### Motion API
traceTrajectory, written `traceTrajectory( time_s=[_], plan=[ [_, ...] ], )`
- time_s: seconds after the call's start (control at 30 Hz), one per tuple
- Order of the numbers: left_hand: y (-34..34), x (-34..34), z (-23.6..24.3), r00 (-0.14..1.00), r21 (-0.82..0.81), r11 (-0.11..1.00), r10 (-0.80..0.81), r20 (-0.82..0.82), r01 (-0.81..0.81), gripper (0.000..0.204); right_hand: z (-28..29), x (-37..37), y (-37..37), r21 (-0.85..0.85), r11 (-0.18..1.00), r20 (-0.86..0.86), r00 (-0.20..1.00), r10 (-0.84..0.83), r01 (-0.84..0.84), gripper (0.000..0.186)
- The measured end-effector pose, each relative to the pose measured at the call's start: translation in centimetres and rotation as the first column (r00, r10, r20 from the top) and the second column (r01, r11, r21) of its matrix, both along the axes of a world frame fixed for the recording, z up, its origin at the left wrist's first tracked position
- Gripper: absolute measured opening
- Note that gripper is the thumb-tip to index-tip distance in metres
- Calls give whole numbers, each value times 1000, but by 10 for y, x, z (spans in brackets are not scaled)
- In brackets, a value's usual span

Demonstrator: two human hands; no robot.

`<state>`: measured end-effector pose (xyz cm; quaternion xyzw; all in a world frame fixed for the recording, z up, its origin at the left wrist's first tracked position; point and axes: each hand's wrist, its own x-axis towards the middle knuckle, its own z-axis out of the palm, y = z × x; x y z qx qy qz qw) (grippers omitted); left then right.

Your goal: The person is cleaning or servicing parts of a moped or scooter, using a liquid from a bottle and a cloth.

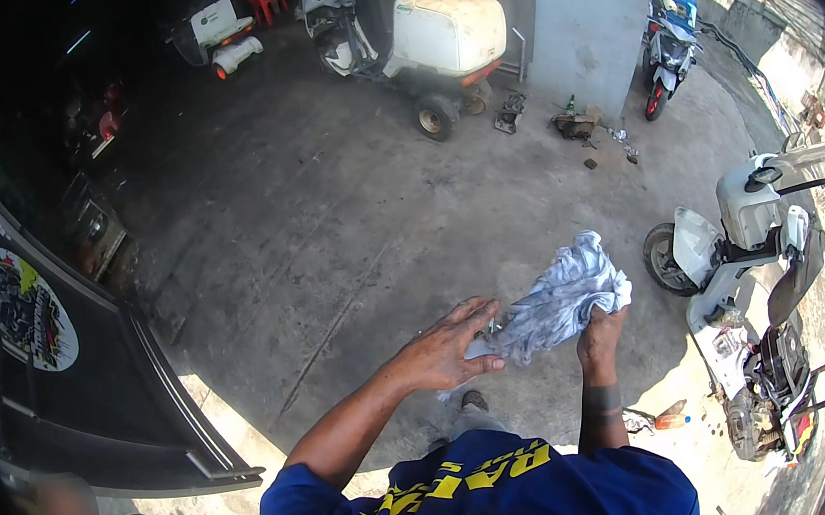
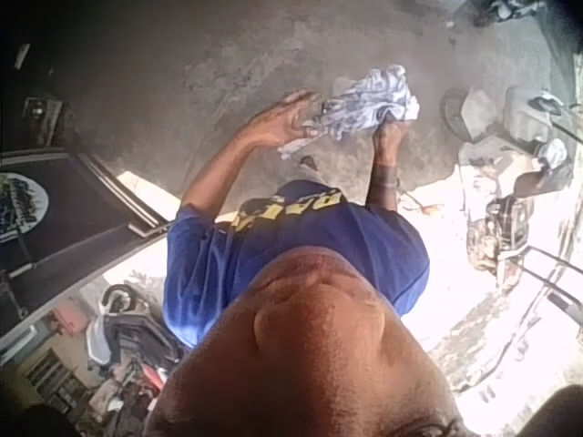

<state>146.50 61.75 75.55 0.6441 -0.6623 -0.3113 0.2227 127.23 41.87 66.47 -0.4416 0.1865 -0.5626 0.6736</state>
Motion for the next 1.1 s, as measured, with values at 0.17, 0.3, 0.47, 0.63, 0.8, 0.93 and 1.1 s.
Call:
traceTrajectory(
  time_s=[0.17, 0.3, 0.47, 0.63, 0.8, 0.93, 1.1],
  plan=[
    [-33, 37, -92, 814, 214, 897, 441, -377, -387, 89, -23, 4, -19, 422, 792, 461, 857, 232, -441, 50],
    [-51, 37, -186, 158, 813, 506, 863, -481, -288, 84, -66, 22, -21, 346, 715, 484, 768, 419, -608, 51],
    [-80, 30, -238, -272, 600, 780, 624, -732, 175, 71, -77, 44, -2, 144, 921, -163, 909, 383, -362, 47],
    [-153, 36, -170, -381, 421, 887, 462, -801, 189, 66, -45, 43, 0, 47, 990, -518, 844, 140, -135, 76],
    [-141, 62, -136, -260, 377, 888, 442, -859, 264, 59, -23, 51, -1, -271, 915, -844, 531, -77, -298, 72],
    [-133, 92, -142, 98, 449, 875, 438, -893, 180, 44, -37, 87, 35, -336, 919, -890, 388, -238, -206, 85],
    [-114, 165, -170, 432, 253, 967, 239, -870, -25, 38, -24, 179, 89, -151, 988, -944, 300, -135, -30, 82]
  ],
)
